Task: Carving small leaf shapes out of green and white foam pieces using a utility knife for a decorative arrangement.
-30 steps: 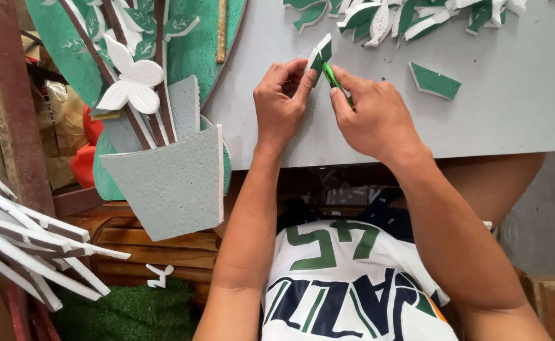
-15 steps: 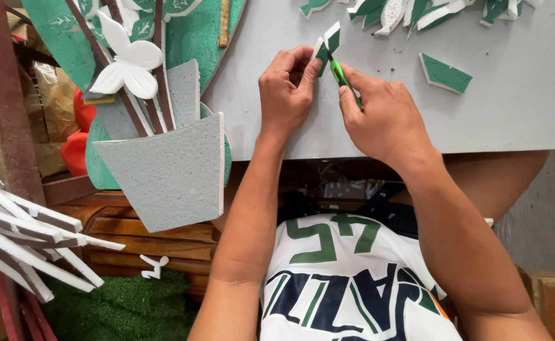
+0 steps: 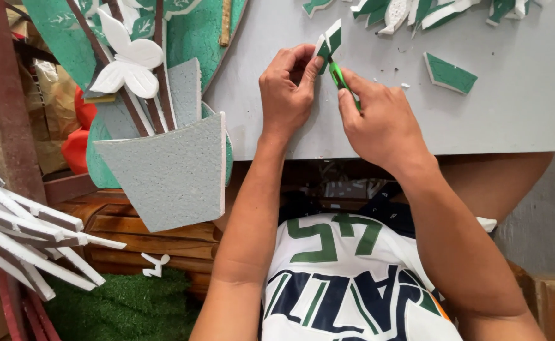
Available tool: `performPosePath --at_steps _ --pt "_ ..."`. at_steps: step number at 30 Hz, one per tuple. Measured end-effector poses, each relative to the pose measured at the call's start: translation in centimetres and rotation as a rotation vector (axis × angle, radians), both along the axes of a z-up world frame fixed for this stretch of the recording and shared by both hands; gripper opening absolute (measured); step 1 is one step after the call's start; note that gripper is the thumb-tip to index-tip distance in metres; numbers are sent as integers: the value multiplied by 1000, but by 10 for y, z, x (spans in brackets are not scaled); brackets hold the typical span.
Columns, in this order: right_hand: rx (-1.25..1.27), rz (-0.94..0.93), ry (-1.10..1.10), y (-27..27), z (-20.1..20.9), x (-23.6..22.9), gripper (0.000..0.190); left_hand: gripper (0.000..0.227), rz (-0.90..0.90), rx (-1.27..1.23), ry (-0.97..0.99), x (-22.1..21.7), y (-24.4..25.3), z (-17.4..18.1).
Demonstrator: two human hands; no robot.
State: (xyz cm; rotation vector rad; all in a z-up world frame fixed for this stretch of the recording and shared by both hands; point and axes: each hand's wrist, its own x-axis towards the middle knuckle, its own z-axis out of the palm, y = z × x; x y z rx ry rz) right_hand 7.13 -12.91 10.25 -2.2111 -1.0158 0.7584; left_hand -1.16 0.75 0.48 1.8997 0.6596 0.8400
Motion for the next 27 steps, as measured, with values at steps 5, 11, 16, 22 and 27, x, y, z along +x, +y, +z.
performPosePath --at_steps 5,11,16,22,27 --pt "9 -10 7 2 -7 2 39 16 -13 1 -3 0 1 -2" --pt "7 -20 20 2 0 -4 41 18 2 -20 -12 0 4 -5" --pt "-3 -20 3 6 -5 -3 40 17 -4 -20 -18 0 3 -5" --pt "-20 5 -1 4 -4 -7 31 19 -8 -24 -15 -1 3 -3" --pt "-25 16 -44 11 -13 -4 26 16 -1 -37 -33 0 4 -5"
